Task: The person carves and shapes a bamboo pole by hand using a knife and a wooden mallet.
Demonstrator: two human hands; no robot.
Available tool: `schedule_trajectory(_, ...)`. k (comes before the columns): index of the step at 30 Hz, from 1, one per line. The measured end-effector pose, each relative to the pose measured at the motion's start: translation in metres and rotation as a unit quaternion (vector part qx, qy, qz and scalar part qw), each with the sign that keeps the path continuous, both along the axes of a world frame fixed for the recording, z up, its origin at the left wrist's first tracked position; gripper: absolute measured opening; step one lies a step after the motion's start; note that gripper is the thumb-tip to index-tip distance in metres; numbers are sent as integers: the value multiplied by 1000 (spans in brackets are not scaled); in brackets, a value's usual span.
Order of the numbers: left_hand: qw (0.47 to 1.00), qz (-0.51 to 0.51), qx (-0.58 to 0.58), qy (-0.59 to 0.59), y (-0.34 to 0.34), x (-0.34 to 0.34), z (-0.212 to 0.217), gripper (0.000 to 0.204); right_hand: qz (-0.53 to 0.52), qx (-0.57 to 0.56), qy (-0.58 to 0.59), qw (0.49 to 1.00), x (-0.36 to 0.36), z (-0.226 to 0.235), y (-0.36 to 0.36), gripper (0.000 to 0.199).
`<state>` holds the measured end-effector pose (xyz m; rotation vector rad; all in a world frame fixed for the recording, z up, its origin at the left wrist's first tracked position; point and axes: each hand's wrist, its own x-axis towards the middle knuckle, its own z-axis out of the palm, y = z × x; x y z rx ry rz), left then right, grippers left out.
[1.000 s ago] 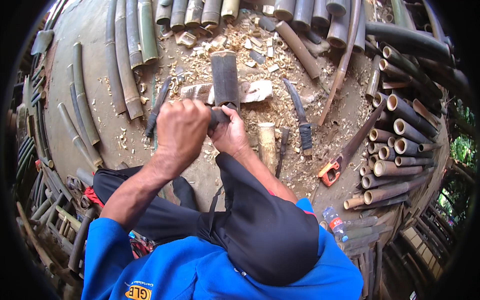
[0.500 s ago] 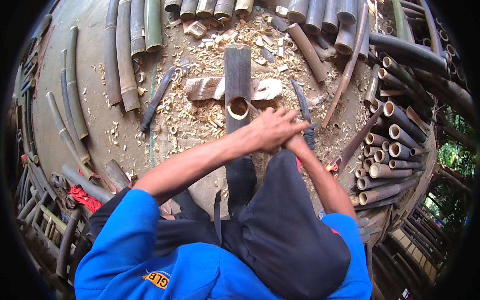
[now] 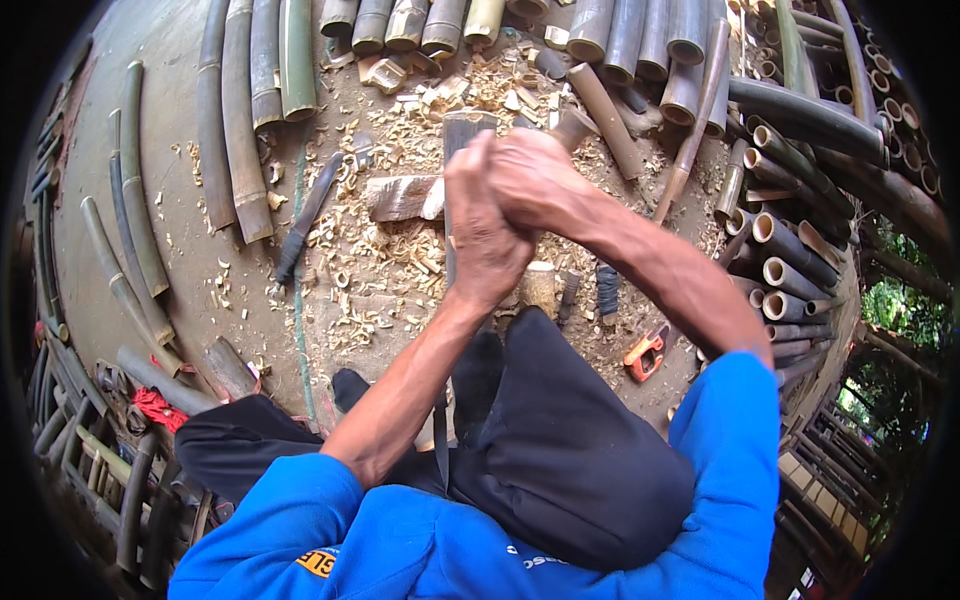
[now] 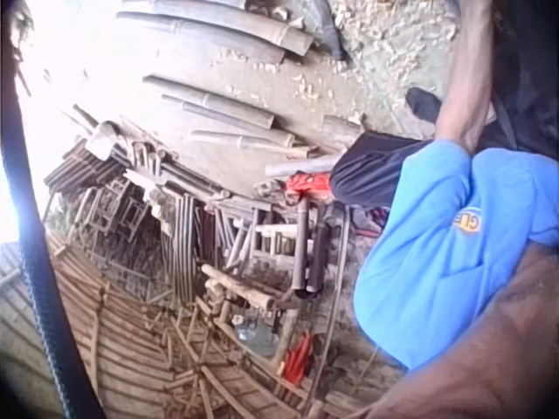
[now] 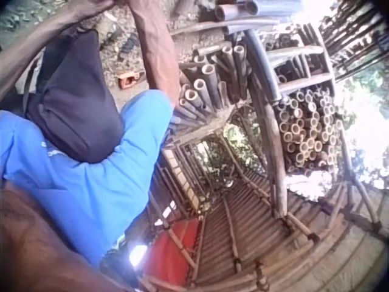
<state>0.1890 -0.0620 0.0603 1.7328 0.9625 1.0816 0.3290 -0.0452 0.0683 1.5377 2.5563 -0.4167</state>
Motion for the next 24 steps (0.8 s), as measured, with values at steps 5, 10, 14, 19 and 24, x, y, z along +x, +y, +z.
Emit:
schedule_trajectory(5, 846, -468, 6, 255, -5, 18, 4, 63, -495, -145, 212, 830, 6, -33, -134, 36)
schedule_trajectory(10, 906, -395, -57, 140, 14, -1, 14, 72, -413, -197, 164, 874, -7, 35, -78, 37)
schedule_trajectory(14, 967, -228, -114, -23, 19, -5, 13, 80, -125, -113, -8, 986, 19, 28, -30, 28)
schedule_trajectory(19, 994, -15, -94, -62, 18, -20, 3, 85, -102, -147, -71, 981, -45, 43, 49, 24)
schedule_trajectory(24, 1000, -24, -19, -5, -10, 6, -3, 104, 25, -106, 26, 994, 25, 14, 7, 35)
